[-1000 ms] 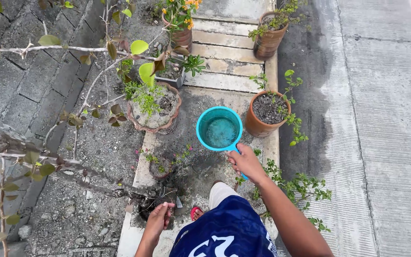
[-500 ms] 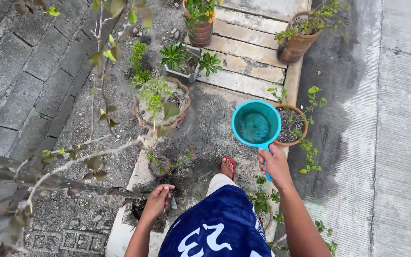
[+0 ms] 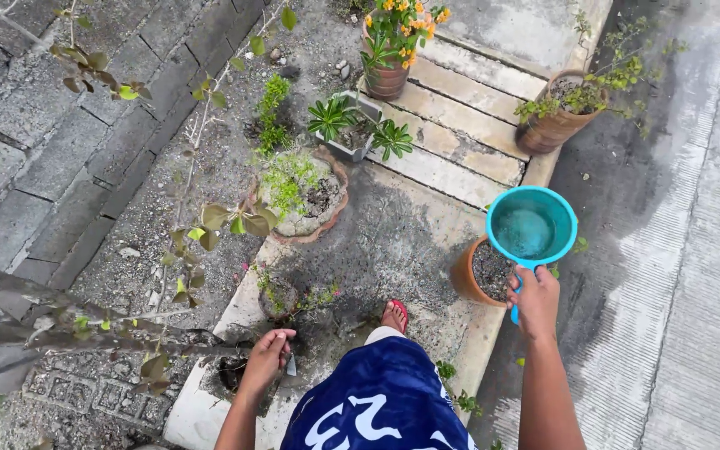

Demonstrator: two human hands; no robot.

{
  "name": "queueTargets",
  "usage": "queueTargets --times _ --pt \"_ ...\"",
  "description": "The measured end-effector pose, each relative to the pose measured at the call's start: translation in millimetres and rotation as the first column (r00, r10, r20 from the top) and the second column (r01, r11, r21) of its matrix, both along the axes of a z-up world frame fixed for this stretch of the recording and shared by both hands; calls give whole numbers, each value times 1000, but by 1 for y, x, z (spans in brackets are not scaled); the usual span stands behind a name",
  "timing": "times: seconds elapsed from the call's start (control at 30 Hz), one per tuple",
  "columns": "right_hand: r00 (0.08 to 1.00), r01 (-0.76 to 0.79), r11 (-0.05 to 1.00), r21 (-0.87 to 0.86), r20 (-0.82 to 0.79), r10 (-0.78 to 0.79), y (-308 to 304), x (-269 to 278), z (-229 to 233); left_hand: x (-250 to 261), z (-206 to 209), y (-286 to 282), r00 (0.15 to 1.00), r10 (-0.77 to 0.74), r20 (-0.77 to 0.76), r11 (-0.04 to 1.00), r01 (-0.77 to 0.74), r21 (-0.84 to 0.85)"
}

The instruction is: Watering multiple potted plants by scooping water from a bucket with a plastic dipper.

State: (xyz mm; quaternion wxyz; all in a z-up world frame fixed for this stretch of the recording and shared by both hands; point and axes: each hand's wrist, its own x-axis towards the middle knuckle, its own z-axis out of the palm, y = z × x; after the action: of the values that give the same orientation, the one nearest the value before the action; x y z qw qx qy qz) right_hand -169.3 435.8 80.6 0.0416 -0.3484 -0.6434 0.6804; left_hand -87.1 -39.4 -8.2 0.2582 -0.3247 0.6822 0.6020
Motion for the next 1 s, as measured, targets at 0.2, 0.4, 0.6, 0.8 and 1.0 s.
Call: queueTargets --times 0.2,0.4,0.6,0.8,1.0 --pt "996 53 983 -174 -68 -65 -24 2 8 29 2 -27 998 55 8 998 -55 -7" --pt "968 182 931 -318 -107 -226 -19 38 -1 96 -138 -113 958 65 -281 968 8 251" --pt "935 307 920 -243 -106 -340 -9 95 22 93 2 -65 991 100 89 993 -94 -72" --pt "918 367 918 -153 -99 -383 8 142 23 110 9 -79 999 10 41 979 -1 -204" --pt "938 330 942 -59 -90 -334 -26 159 38 140 11 -114 999 5 -33 969 -13 -247"
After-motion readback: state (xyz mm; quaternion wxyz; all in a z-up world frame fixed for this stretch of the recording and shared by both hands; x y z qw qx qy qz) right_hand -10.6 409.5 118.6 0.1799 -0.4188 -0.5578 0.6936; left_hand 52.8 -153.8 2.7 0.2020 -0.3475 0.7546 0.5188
